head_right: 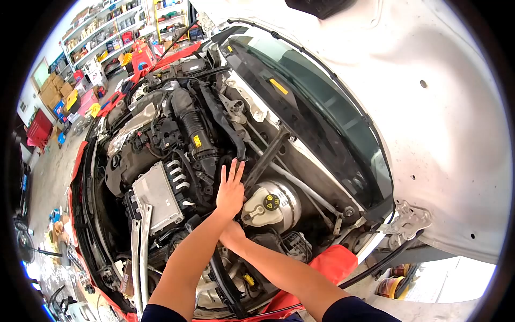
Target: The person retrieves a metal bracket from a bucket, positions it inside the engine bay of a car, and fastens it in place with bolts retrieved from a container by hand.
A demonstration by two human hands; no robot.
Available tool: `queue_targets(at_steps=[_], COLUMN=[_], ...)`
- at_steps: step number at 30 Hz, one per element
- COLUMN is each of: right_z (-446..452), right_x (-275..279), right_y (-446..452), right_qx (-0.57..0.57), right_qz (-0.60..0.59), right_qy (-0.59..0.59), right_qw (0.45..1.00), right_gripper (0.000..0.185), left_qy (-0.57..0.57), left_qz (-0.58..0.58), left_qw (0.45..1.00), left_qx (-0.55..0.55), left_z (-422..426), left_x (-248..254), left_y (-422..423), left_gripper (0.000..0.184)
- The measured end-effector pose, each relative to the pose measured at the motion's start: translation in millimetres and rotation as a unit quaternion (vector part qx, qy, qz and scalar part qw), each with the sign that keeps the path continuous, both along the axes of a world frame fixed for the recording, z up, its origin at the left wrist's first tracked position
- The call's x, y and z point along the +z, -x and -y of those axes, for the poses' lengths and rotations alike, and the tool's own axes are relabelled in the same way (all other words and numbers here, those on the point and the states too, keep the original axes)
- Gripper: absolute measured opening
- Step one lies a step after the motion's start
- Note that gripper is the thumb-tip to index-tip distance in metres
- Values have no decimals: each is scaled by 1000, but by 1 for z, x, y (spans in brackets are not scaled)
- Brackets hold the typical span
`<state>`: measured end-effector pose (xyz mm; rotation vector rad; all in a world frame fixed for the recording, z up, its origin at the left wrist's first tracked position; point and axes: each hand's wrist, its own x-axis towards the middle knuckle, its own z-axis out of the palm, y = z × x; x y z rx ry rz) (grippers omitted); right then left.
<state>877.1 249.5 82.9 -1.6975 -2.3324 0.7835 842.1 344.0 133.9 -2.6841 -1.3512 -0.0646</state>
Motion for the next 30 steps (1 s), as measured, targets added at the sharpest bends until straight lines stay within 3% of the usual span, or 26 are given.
queue_targets(at_steps=[5,7,8,9,11,12,15,17,21,25,30], right_z=[-3,-3,-3,-1,-2,3,-4,-4,1,-2,-2], right_x=[-24,-37,-42,-48,-39,9,8,-1,17,9,9], right_y=[-2,-2,1,1,2,5,0,1,1,1,4], right_qx=[-15,-15,-25,-34,-48,-89,-13,9,46,48,33], right_qz=[-4,-10,-1,5,-3,8,39,59,87,111,149], right_qy=[-6,-7,-71,-135,-74,-67,-31,-33,-14,-13,-14], right_qw=[1000,1000,997,990,996,994,999,998,995,993,988], right_gripper=[22,24,23,22,20,17,12,9,20,21,22], left_qy=[27,43,82,79,16,-2,-63,-76,-75,-51,-37], left_qz=[-12,176,249,308,366,392,454,452,364,291,321], left_qw=[1000,983,965,948,929,916,867,854,862,889,873], left_qx=[4,-24,-3,11,48,88,197,247,345,349,366], left_z=[1,2,9,18,46,67,136,184,268,307,315], left_x=[5,-7,-5,-4,10,23,33,18,-14,-39,-56], left_y=[1,6,12,22,47,61,96,114,137,164,176], left_gripper=[19,31,42,41,36,34,28,26,34,48,50])
